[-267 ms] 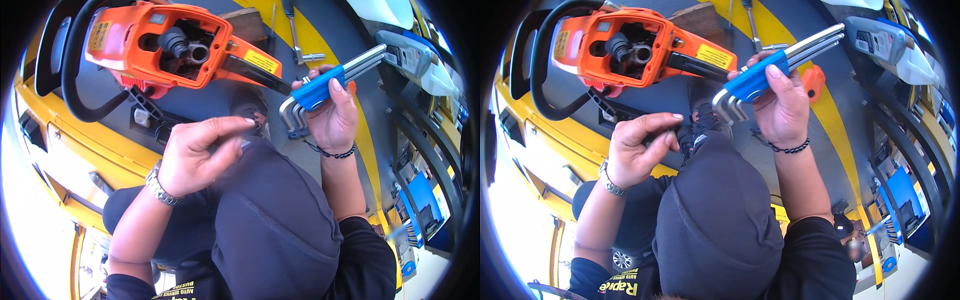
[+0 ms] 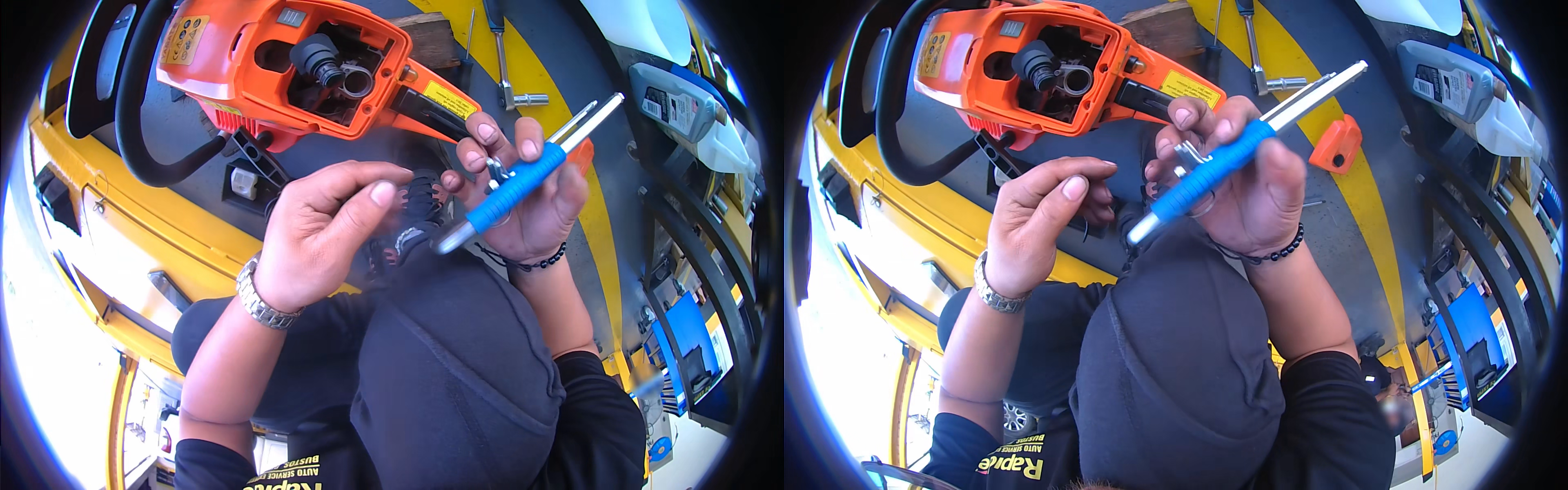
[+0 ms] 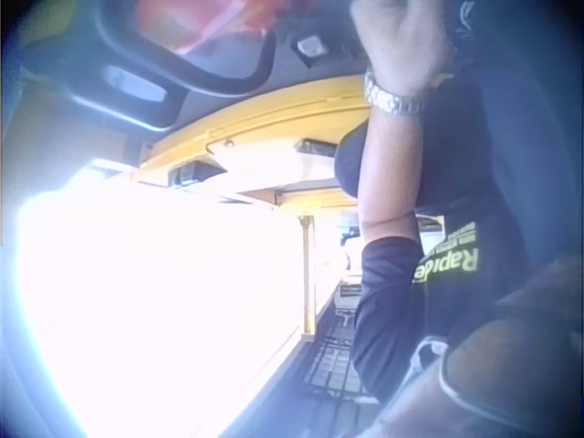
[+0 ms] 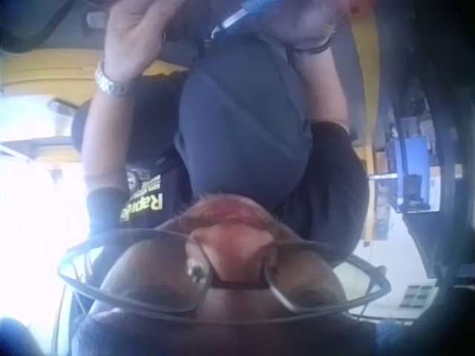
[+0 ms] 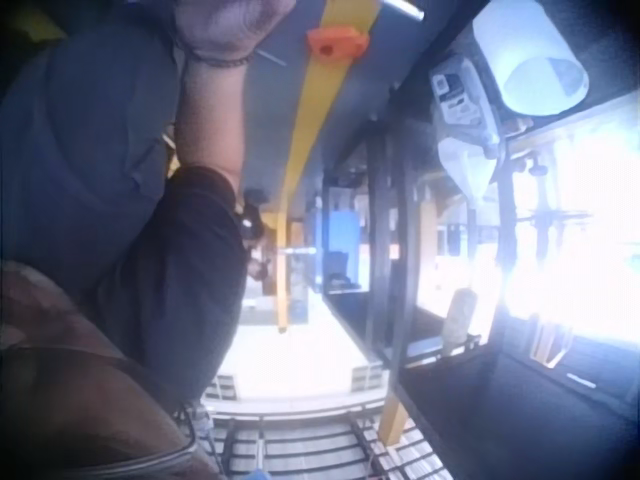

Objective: The person is repairing a chainsaw. They use a screwdriver and an Allen key to adjust and tighten components inside the chainsaw's housing.

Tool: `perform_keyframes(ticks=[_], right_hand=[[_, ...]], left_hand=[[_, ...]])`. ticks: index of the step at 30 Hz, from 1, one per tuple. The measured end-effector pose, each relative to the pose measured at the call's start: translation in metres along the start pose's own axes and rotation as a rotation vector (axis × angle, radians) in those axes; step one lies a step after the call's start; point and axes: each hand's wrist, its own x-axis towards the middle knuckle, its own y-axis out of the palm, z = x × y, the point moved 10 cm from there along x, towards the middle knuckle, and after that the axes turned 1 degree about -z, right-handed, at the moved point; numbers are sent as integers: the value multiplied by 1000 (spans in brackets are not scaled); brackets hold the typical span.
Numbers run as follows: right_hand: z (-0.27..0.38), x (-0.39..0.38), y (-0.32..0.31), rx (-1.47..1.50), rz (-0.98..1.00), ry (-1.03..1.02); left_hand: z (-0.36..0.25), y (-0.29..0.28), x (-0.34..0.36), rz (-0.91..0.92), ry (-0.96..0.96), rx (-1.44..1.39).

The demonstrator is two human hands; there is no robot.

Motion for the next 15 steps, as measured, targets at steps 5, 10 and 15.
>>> perform_keyframes(ticks=[5, 10, 15], right_hand=[[3, 17, 6, -65, -54, -21], [-2, 27, 5, -135, -77, -40], [-12, 31, 6, -134, -32, -26]], left_hand=[[-14, 26, 4, 109, 176, 368], [-64, 25, -18, -202, 693, 766], [-85, 34, -32, -178, 910, 930]])
